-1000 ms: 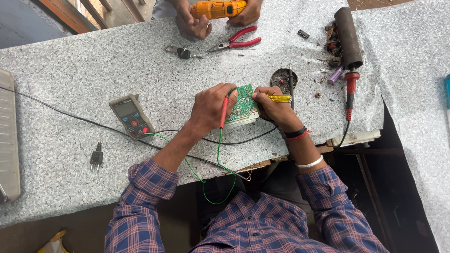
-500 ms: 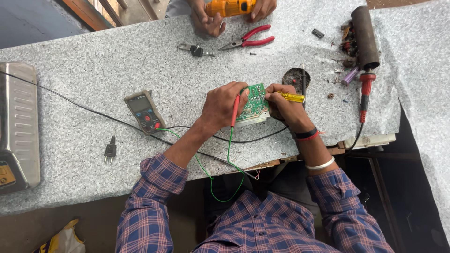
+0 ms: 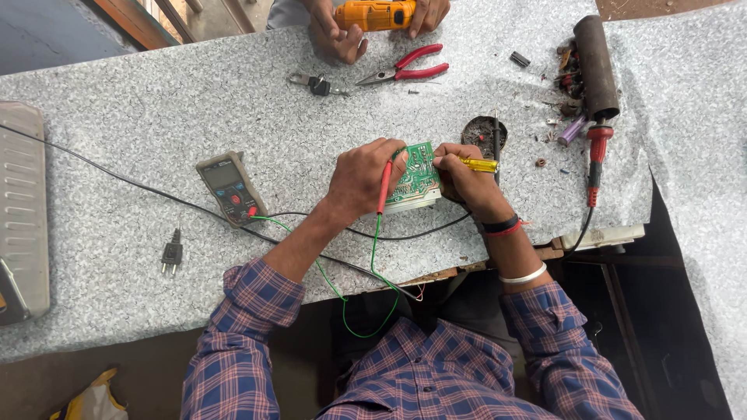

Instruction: The person holds a green circuit board on the workbench and touches its contacts with a multimeter probe while holding a screwdriver in the other hand, testing the board. A second person across the bench uses an orange power tool on a separate component.

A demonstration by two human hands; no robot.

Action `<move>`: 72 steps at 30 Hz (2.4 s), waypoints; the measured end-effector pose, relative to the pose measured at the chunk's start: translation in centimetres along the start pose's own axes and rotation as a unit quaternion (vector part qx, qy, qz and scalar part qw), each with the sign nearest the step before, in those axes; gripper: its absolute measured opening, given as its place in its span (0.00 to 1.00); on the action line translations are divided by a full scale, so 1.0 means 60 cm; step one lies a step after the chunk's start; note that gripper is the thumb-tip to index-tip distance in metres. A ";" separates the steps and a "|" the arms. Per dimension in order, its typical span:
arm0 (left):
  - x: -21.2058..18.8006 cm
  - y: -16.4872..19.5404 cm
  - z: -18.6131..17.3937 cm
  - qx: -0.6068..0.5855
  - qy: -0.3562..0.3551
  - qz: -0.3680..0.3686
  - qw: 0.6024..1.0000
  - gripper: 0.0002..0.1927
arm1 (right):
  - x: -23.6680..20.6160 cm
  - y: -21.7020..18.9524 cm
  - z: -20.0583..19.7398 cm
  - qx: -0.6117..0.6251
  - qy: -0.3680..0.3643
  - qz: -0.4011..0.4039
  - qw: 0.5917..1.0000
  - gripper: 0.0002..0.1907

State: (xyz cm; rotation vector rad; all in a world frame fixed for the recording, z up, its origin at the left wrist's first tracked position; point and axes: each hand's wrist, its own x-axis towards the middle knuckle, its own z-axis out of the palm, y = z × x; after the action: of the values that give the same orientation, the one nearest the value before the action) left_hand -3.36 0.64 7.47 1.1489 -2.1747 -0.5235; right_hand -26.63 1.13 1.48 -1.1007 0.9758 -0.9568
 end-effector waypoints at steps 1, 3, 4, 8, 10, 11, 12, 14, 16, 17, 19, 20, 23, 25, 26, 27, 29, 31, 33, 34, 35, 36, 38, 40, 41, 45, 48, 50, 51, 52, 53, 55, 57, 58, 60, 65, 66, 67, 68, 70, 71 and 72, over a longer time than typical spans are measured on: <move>0.001 0.000 0.000 0.003 -0.001 0.001 1.000 0.13 | 0.000 0.000 -0.001 -0.008 0.003 -0.003 1.000 0.10; 0.000 0.000 0.000 -0.006 0.011 0.015 1.000 0.13 | 0.000 0.000 -0.001 -0.020 0.010 -0.006 1.000 0.10; -0.001 0.000 0.000 -0.011 0.015 0.021 1.000 0.13 | -0.002 0.000 -0.001 -0.011 0.010 0.003 1.000 0.10; 0.000 0.001 -0.002 -0.006 -0.008 -0.004 1.000 0.14 | 0.000 -0.001 -0.002 -0.002 0.003 0.008 1.000 0.09; 0.003 0.002 -0.002 -0.011 -0.020 -0.010 1.000 0.15 | -0.002 -0.002 -0.003 -0.003 0.002 0.008 1.000 0.09; 0.003 0.002 -0.002 -0.009 -0.020 -0.008 1.000 0.15 | -0.003 -0.002 -0.003 0.001 0.001 0.009 1.000 0.09; 0.003 0.002 -0.003 -0.007 -0.020 -0.008 1.000 0.15 | -0.003 -0.002 -0.002 0.006 -0.001 0.011 1.000 0.08; 0.002 0.003 -0.002 -0.006 -0.018 -0.005 1.000 0.15 | -0.005 -0.004 -0.002 0.007 -0.003 0.008 1.000 0.08; 0.003 0.003 -0.003 -0.008 -0.010 0.001 1.000 0.14 | -0.004 -0.005 -0.001 0.008 -0.004 0.006 1.000 0.08; 0.002 0.003 -0.003 -0.009 -0.009 0.004 1.000 0.14 | -0.005 -0.006 0.000 0.009 -0.004 0.007 1.000 0.08; 0.001 0.002 -0.004 -0.011 -0.005 0.010 1.000 0.14 | -0.006 -0.007 0.000 0.003 0.000 0.012 1.000 0.09; 0.002 0.002 -0.004 -0.011 -0.008 0.007 1.000 0.14 | -0.006 -0.008 0.000 -0.004 0.002 0.014 1.000 0.09; 0.001 0.002 -0.004 -0.010 -0.012 0.000 1.000 0.14 | -0.007 -0.007 -0.001 0.007 -0.006 0.010 1.000 0.09; 0.002 0.002 -0.004 -0.009 -0.007 0.005 1.000 0.14 | -0.006 -0.006 -0.001 0.015 -0.009 0.005 1.000 0.09; 0.002 0.002 -0.003 -0.009 -0.006 0.006 1.000 0.14 | -0.006 -0.006 -0.001 0.014 -0.009 0.005 1.000 0.09; 0.002 0.002 -0.003 -0.008 -0.006 0.006 1.000 0.13 | -0.006 -0.005 -0.001 0.013 -0.008 0.005 1.000 0.08; 0.002 0.002 -0.003 -0.008 -0.004 0.008 1.000 0.14 | -0.005 -0.005 0.000 -0.009 -0.005 -0.005 1.000 0.09; 0.001 0.002 -0.003 -0.008 -0.001 0.012 1.000 0.14 | -0.005 -0.005 0.000 -0.024 -0.002 -0.008 1.000 0.10; 0.001 0.003 -0.004 -0.008 -0.001 0.009 1.000 0.13 | -0.005 -0.006 0.000 -0.032 0.002 -0.006 0.999 0.11; 0.001 0.003 -0.004 -0.008 -0.001 0.007 1.000 0.13 | -0.004 -0.005 0.000 -0.031 0.001 -0.006 0.999 0.11; 0.001 0.003 -0.004 -0.009 -0.001 0.007 1.000 0.13 | -0.004 -0.005 0.000 -0.031 0.000 -0.006 1.000 0.11; 0.001 0.003 -0.004 -0.010 -0.001 0.007 1.000 0.14 | -0.004 -0.004 0.000 -0.030 -0.001 -0.006 1.000 0.11; 0.003 0.002 -0.003 -0.011 -0.007 0.003 1.000 0.14 | -0.001 -0.003 -0.002 -0.032 0.003 -0.004 0.999 0.12; 0.003 0.001 -0.002 -0.013 -0.021 -0.007 1.000 0.14 | -0.001 0.000 -0.004 -0.026 0.005 -0.001 1.000 0.12; 0.002 0.000 -0.001 -0.011 -0.019 -0.005 1.000 0.14 | -0.001 0.002 -0.004 -0.021 0.004 0.000 1.000 0.12; 0.002 -0.002 0.000 -0.002 -0.005 0.012 1.000 0.15 | 0.003 0.007 -0.005 -0.040 0.007 -0.015 0.999 0.12; 0.002 -0.001 0.000 -0.003 -0.006 0.007 1.000 0.14 | 0.006 0.009 -0.005 -0.062 0.014 -0.028 0.998 0.12; 0.002 -0.002 -0.001 -0.004 -0.006 0.004 1.000 0.15 | 0.006 0.009 -0.006 -0.052 0.010 -0.024 0.998 0.13; 0.002 -0.001 -0.001 -0.004 -0.006 0.006 1.000 0.15 | 0.006 0.010 -0.006 -0.047 0.009 -0.019 0.999 0.13; 0.001 -0.001 -0.001 -0.003 -0.006 0.006 1.000 0.15 | 0.004 0.011 -0.005 -0.045 0.009 -0.017 0.999 0.13; 0.000 -0.001 -0.002 -0.005 -0.008 0.002 1.000 0.15 | 0.004 0.011 -0.005 -0.044 0.010 -0.016 0.999 0.13; 0.001 -0.001 -0.001 -0.006 -0.011 -0.002 1.000 0.15 | 0.005 0.011 -0.007 -0.045 0.011 -0.020 0.999 0.13; 0.002 -0.001 0.000 -0.006 -0.009 0.000 1.000 0.15 | 0.005 0.011 -0.007 -0.046 0.008 -0.021 0.999 0.12; 0.001 -0.001 0.000 -0.006 -0.007 0.001 1.000 0.15 | 0.005 0.012 -0.007 -0.049 0.008 -0.020 0.999 0.12; 0.002 -0.002 0.000 -0.008 -0.009 0.000 1.000 0.15 | 0.005 0.012 -0.008 -0.057 0.007 -0.020 0.998 0.12; 0.002 -0.001 0.000 -0.003 -0.006 0.009 1.000 0.15 | 0.005 0.013 -0.009 -0.038 0.004 -0.016 0.999 0.11; 0.003 -0.001 0.000 -0.004 -0.008 0.008 1.000 0.15 | 0.006 0.013 -0.010 -0.042 0.002 -0.022 0.999 0.11; 0.003 0.000 0.000 -0.006 -0.011 0.006 1.000 0.15 | 0.005 0.012 -0.010 -0.045 0.003 -0.018 0.999 0.11; 0.003 0.000 -0.001 -0.007 -0.016 0.001 1.000 0.16 | 0.004 0.011 -0.011 -0.047 0.003 -0.013 0.999 0.11; 0.004 0.001 -0.001 -0.010 -0.025 -0.008 1.000 0.16 | 0.003 0.009 -0.010 -0.041 0.002 -0.010 0.999 0.11; 0.004 0.002 -0.001 -0.008 -0.024 -0.006 1.000 0.16 | 0.002 0.007 -0.009 -0.032 0.001 -0.011 0.999 0.10; 0.004 0.002 -0.002 -0.006 -0.022 -0.005 1.000 0.16 | 0.002 0.006 -0.008 -0.023 -0.001 -0.012 1.000 0.09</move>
State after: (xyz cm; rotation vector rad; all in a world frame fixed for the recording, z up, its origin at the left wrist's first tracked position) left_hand -3.46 0.51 7.71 1.1524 -2.2019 -0.5691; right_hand -27.02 0.98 1.04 -1.1541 0.9874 -0.9570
